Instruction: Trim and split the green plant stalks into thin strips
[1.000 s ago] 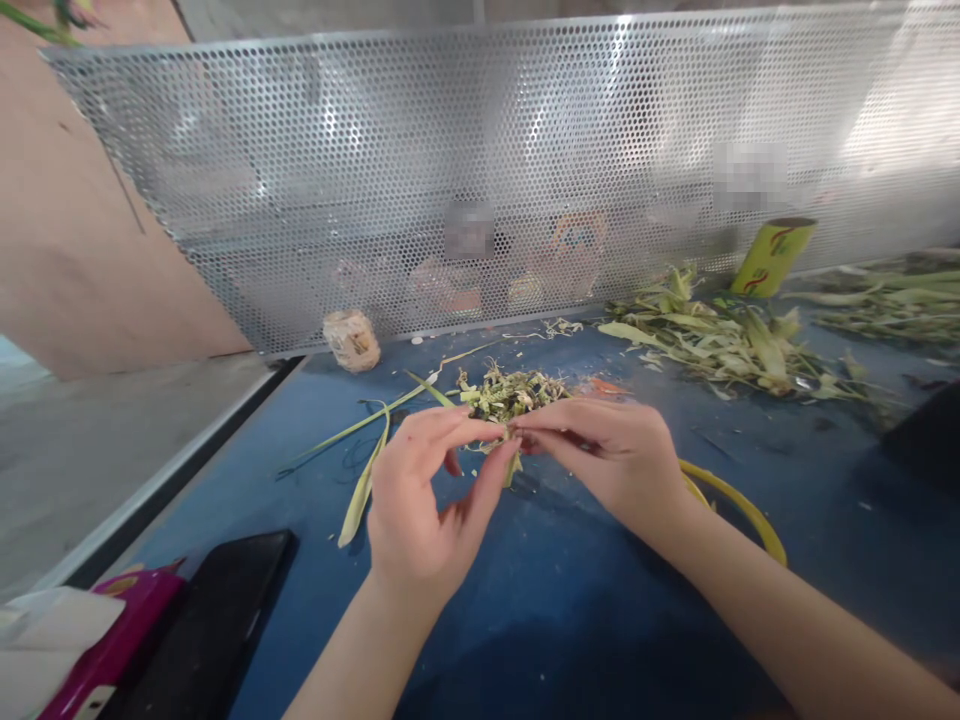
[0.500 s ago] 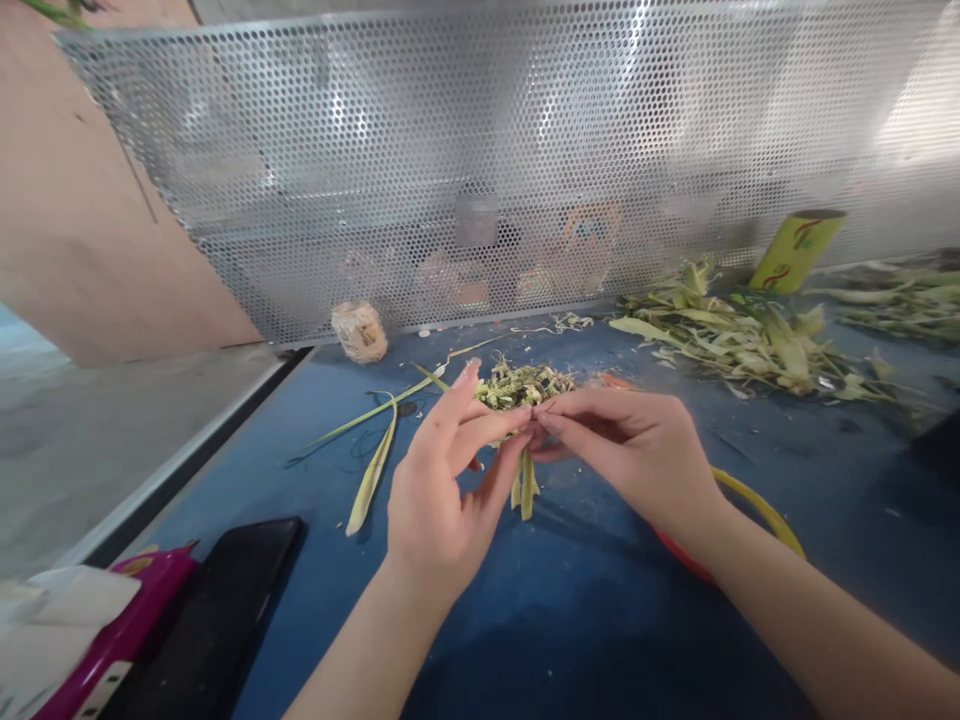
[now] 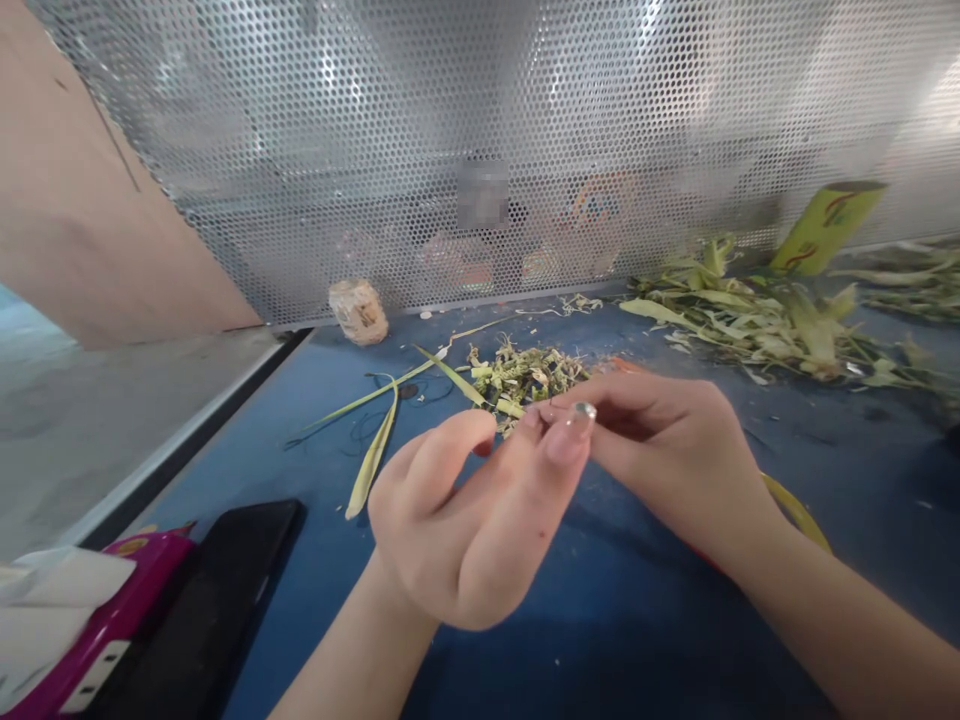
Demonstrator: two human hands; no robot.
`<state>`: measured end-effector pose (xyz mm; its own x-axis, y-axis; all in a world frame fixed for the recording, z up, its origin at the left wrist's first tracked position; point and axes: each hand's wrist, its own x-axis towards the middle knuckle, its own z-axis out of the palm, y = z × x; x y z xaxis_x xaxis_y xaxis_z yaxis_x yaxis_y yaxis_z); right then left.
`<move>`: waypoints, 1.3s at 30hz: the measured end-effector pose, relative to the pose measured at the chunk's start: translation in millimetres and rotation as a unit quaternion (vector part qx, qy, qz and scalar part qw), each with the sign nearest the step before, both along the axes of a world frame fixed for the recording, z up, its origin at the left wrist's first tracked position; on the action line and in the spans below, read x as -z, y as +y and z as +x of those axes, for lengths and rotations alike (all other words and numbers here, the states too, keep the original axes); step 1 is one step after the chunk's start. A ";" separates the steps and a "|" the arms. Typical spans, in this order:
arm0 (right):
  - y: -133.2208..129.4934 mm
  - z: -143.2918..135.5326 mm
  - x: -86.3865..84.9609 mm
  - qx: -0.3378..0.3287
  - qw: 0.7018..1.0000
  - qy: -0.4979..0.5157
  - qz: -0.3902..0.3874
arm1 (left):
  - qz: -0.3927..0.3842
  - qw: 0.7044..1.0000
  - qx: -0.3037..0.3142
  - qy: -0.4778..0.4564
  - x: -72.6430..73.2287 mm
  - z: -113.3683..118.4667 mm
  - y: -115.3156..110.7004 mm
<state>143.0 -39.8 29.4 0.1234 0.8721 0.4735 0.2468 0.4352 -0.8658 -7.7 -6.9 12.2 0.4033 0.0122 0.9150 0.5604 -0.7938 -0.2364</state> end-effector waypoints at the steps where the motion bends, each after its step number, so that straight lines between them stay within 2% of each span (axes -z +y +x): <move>1: 0.1 0.1 0.6 0.000 1.000 0.002 -0.003 | -0.011 1.000 -0.001 0.003 -1.5 1.0 -0.7; 6: 1.9 2.2 5.1 0.005 0.999 0.035 -0.020 | -0.067 0.998 -0.006 -0.004 -4.1 2.4 -1.4; 11: 4.3 5.3 6.5 -0.021 0.997 0.063 -0.032 | -0.083 0.996 -0.015 -0.017 -3.8 2.6 -1.4; 19: -0.3 4.8 1.5 -0.054 0.996 0.057 -0.046 | -0.121 0.991 0.049 -0.023 -1.2 2.6 -4.5; 23: -2.5 4.5 0.2 -0.057 0.996 0.041 -0.057 | -0.155 0.985 0.049 -0.049 -0.7 1.9 -5.3; 29: -3.2 2.8 -2.9 -0.022 0.999 0.010 -0.027 | -0.136 0.988 0.063 -0.042 3.8 -1.2 -2.3; 34: -2.7 2.1 -4.1 -0.012 1.000 -0.009 -0.014 | -0.202 0.973 0.081 -0.071 2.7 0.0 -6.6; 39: -1.4 2.3 -1.3 -0.015 1.000 0.008 -0.016 | -0.216 0.972 0.072 -0.065 1.5 -2.3 -7.9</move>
